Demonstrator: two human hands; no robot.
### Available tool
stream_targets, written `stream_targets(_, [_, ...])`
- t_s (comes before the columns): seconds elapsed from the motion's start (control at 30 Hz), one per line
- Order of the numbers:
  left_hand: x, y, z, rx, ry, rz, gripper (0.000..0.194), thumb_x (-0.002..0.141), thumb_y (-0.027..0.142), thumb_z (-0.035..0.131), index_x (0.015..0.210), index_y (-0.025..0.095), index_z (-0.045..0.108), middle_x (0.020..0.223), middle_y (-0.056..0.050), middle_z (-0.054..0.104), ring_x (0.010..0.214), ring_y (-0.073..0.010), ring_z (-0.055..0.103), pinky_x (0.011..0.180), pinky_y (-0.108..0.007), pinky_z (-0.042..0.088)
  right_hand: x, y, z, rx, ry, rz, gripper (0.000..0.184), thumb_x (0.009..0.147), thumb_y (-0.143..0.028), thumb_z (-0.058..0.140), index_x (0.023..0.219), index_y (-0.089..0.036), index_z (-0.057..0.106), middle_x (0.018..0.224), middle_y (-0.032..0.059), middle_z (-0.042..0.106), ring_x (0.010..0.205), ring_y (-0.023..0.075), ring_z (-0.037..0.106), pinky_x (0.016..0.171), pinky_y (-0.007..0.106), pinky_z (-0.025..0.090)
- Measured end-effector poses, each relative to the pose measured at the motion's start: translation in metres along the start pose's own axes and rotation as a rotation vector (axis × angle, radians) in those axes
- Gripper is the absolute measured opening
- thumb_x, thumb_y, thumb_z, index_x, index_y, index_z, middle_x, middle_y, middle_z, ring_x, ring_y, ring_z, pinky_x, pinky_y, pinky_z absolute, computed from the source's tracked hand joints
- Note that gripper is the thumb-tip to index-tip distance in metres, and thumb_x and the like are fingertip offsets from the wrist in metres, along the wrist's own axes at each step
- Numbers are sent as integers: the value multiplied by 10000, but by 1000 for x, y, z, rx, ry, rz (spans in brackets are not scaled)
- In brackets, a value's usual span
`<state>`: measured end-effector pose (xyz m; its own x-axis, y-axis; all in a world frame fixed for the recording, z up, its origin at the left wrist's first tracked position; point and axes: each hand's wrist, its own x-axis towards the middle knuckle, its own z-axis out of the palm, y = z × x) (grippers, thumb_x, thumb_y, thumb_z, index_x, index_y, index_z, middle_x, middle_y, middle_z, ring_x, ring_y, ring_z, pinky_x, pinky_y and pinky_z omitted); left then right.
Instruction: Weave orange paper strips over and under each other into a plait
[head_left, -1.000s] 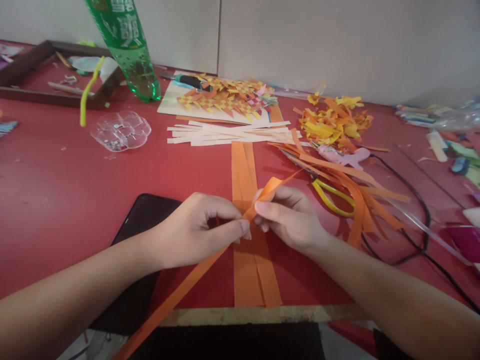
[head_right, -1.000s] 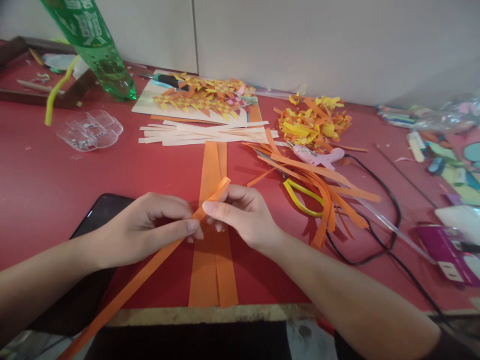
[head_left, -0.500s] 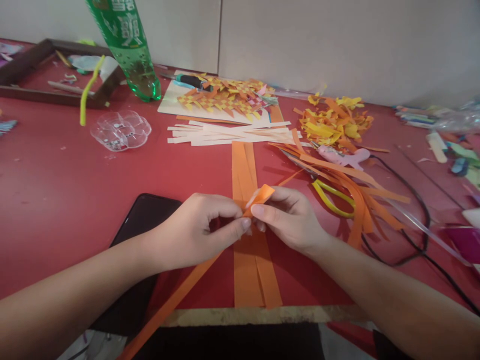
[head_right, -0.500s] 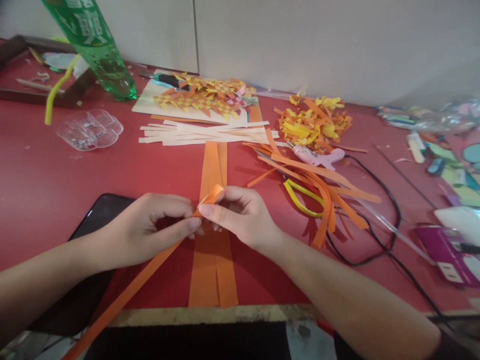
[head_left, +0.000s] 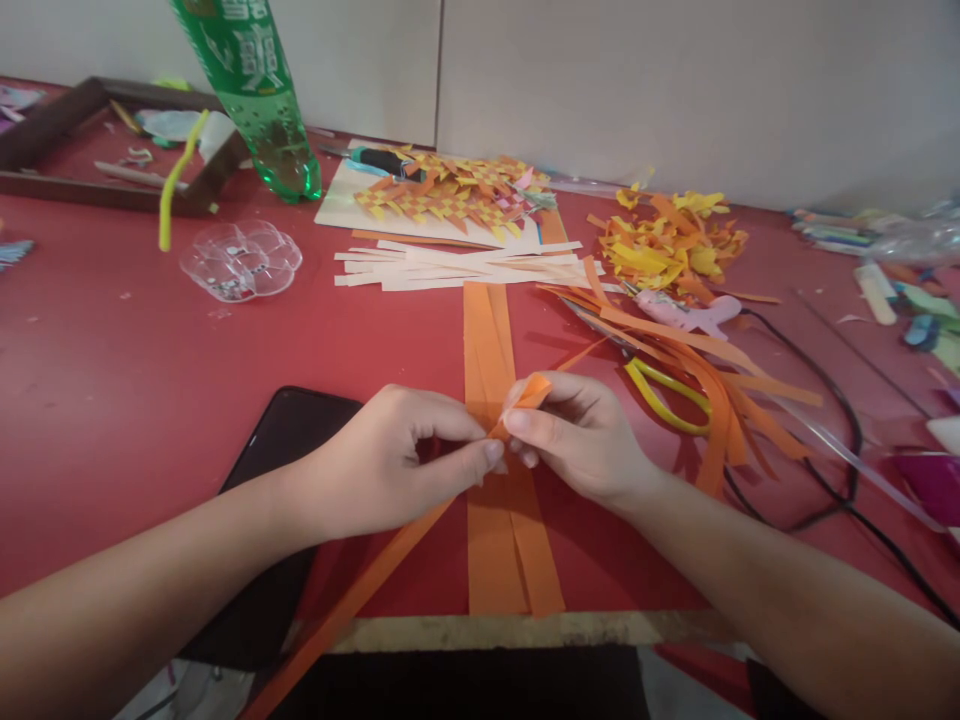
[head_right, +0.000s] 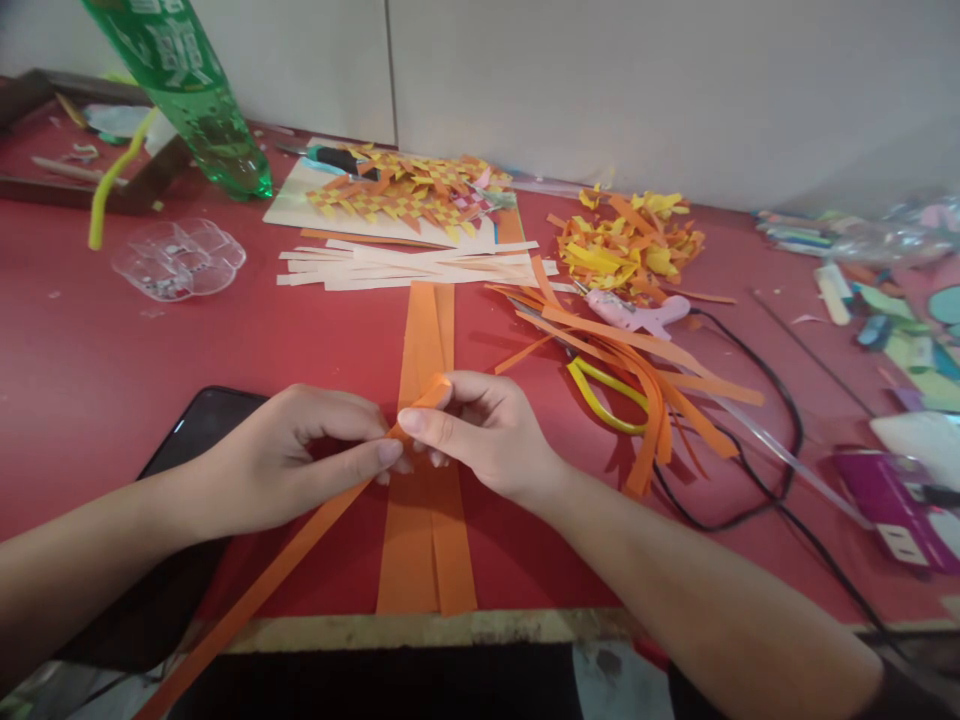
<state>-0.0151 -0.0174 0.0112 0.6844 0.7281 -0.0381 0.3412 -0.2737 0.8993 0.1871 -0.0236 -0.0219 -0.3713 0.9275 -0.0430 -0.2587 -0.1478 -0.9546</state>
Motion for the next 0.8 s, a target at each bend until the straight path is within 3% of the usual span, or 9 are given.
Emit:
stream_targets(0.47, [-1,2,-1,21,36,-85,310,931,283,530,719,146,709,636,-14,664,583,-112,586,522,-201,420,1,3,-4,29,97,59,153,765,-284,812,723,-186,701,640,-19,680,478,62,564,419,168,443])
stream_targets(0.67, [-1,0,1,33,32,-75,333,947,320,504,711,138,653,619,7,583,556,-93,501,496,-209,370,1,-1,0,24,42,62,177,755,-243,817,675,-172,675,588,-28,663,448,55,536,418,172,433])
stream_targets(0.8, [-2,0,1,36,42,3,309,947,275,507,719,134,661,629,7,580,577,-91,498,525,-216,374,1,-1,1,18,3,66,180,728,-206,833,663,-170,669,572,-33,653,453,54,537,425,169,421])
